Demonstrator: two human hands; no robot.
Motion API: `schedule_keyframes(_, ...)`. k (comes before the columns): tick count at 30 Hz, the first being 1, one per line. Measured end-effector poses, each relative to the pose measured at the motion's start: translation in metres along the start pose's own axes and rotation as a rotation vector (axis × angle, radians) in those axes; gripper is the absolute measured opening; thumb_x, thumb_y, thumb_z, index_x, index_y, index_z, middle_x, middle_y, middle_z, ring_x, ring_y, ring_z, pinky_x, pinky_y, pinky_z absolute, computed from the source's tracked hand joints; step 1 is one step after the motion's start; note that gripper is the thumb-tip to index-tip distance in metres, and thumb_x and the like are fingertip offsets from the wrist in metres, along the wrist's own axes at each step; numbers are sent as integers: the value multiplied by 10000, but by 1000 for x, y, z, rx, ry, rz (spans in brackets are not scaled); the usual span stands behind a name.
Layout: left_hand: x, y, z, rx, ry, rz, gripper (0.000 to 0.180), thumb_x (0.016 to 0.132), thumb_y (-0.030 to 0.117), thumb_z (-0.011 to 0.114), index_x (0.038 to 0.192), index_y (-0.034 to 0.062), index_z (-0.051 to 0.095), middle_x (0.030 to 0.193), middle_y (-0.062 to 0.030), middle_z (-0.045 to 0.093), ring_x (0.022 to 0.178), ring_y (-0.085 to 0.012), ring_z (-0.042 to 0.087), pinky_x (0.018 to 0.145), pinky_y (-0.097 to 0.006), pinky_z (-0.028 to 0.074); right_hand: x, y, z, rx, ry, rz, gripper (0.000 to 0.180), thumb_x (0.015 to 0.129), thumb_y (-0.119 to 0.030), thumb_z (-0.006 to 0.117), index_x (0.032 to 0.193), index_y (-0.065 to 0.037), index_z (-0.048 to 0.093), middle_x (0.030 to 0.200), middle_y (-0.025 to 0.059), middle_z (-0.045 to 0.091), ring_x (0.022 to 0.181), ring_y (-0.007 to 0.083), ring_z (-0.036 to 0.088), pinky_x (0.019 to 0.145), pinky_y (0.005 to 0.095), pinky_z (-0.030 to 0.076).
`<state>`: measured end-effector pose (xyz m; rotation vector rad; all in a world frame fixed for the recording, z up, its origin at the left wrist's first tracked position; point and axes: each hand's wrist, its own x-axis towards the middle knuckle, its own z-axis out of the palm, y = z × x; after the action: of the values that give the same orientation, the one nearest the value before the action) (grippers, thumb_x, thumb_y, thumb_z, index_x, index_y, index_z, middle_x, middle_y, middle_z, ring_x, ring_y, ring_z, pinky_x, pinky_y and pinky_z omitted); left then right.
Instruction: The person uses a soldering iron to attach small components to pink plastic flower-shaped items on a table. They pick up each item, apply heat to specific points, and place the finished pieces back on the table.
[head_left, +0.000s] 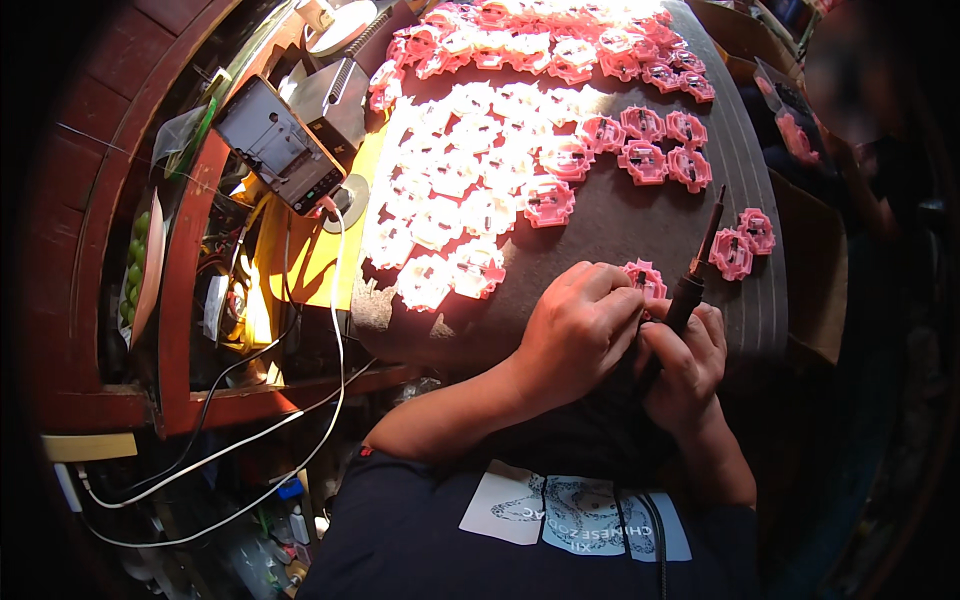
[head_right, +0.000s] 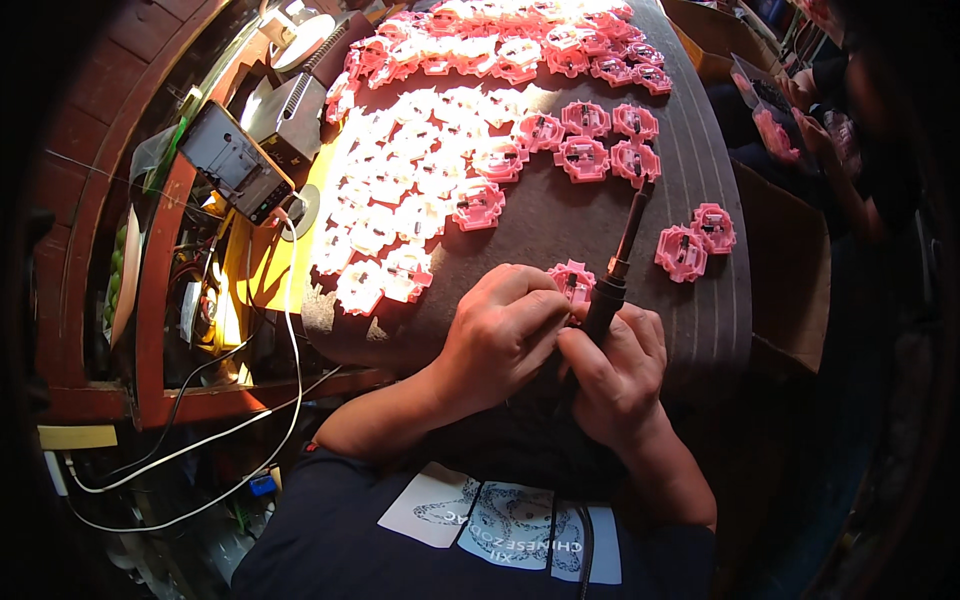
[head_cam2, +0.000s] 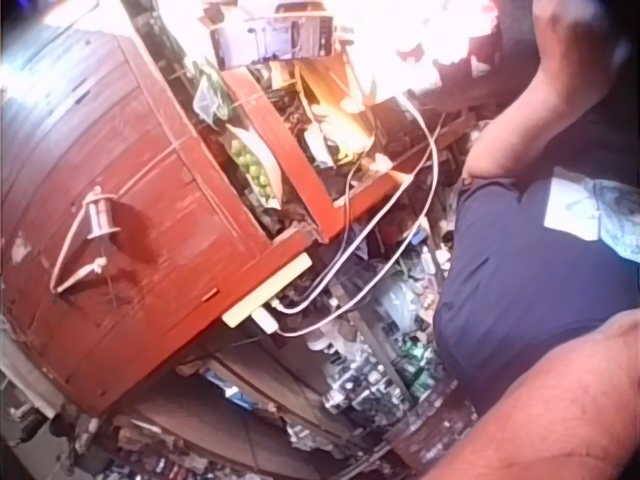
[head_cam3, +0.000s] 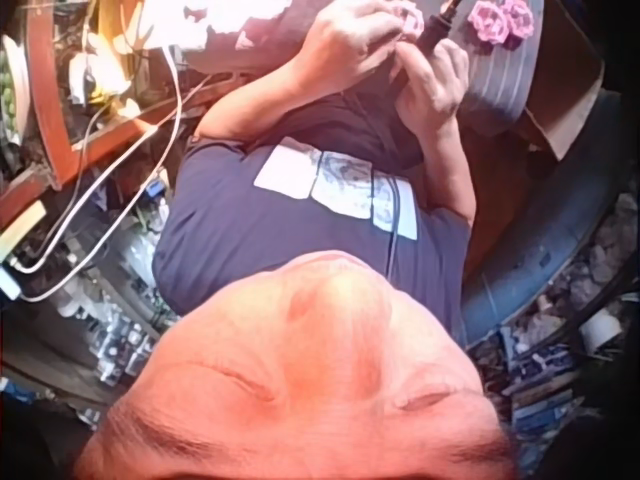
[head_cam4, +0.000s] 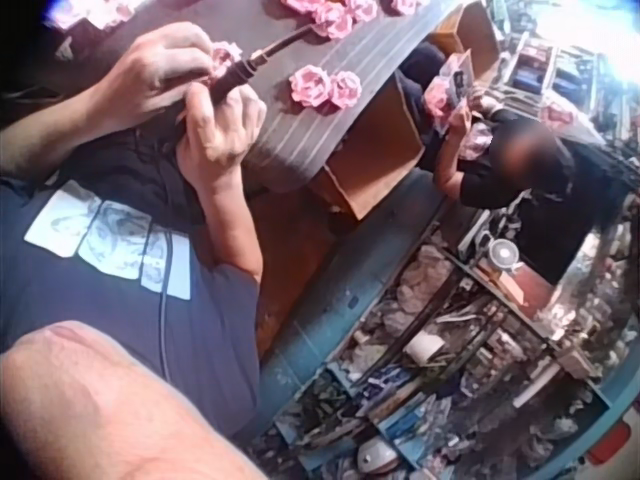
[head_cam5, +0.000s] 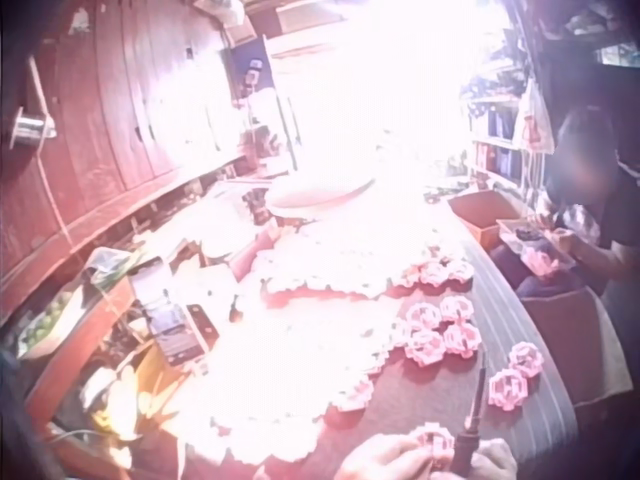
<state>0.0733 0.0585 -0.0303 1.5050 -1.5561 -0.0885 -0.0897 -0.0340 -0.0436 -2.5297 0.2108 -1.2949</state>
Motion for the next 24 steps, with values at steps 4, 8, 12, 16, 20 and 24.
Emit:
schedule_keyframes(4,2,4,0,1,20,21,225,793,25,817,1007,43,747,1008,-110,688,928,-327,677,814,-431,557,1,1,-1,-32,5,10,374,844,-61,782,1191,-87,645,1078,158,741,911,337,682,770,418,510)
schedule_keyframes(8,2,2,0,22,-19,13,222,794,7,805,1003,41,739,1013,-110,685,921,-331,674,809,-436,555,-5,1,-15,76,109,37,257,1023,-186,701,1205,-67,564,909,154,699,780,295,649,683,406,499)
schedule_keyframes(12,1,3,0,50,-22,17,221,793,-3,801,1000,37,733,1014,-109,680,915,-331,675,806,-441,554,-21,6,-32,209,76,58,425,1078,-403,627,1302,-46,565,900,139,687,792,270,645,685,410,501)
schedule_keyframes(16,0,5,0,79,-13,25,217,796,-8,801,997,31,729,1005,-108,674,915,-325,678,808,-437,556,-21,3,-39,190,82,70,616,1072,-537,611,1363,5,574,924,168,657,785,277,635,672,402,511)
schedule_keyframes(20,0,5,2,92,-10,39,217,798,-13,801,1000,26,729,1008,-107,673,920,-319,681,814,-429,558,-21,-10,-52,193,65,101,421,1050,-401,646,1177,1,641,834,127,622,694,253,595,596,364,472)
schedule_keyframes(24,0,6,1,103,-11,44,222,798,-14,804,1005,23,732,1012,-107,675,921,-317,681,815,-428,558,-22,-16,-62,199,34,79,243,995,-250,662,1067,-18,655,726,71,580,617,225,548,553,352,425)
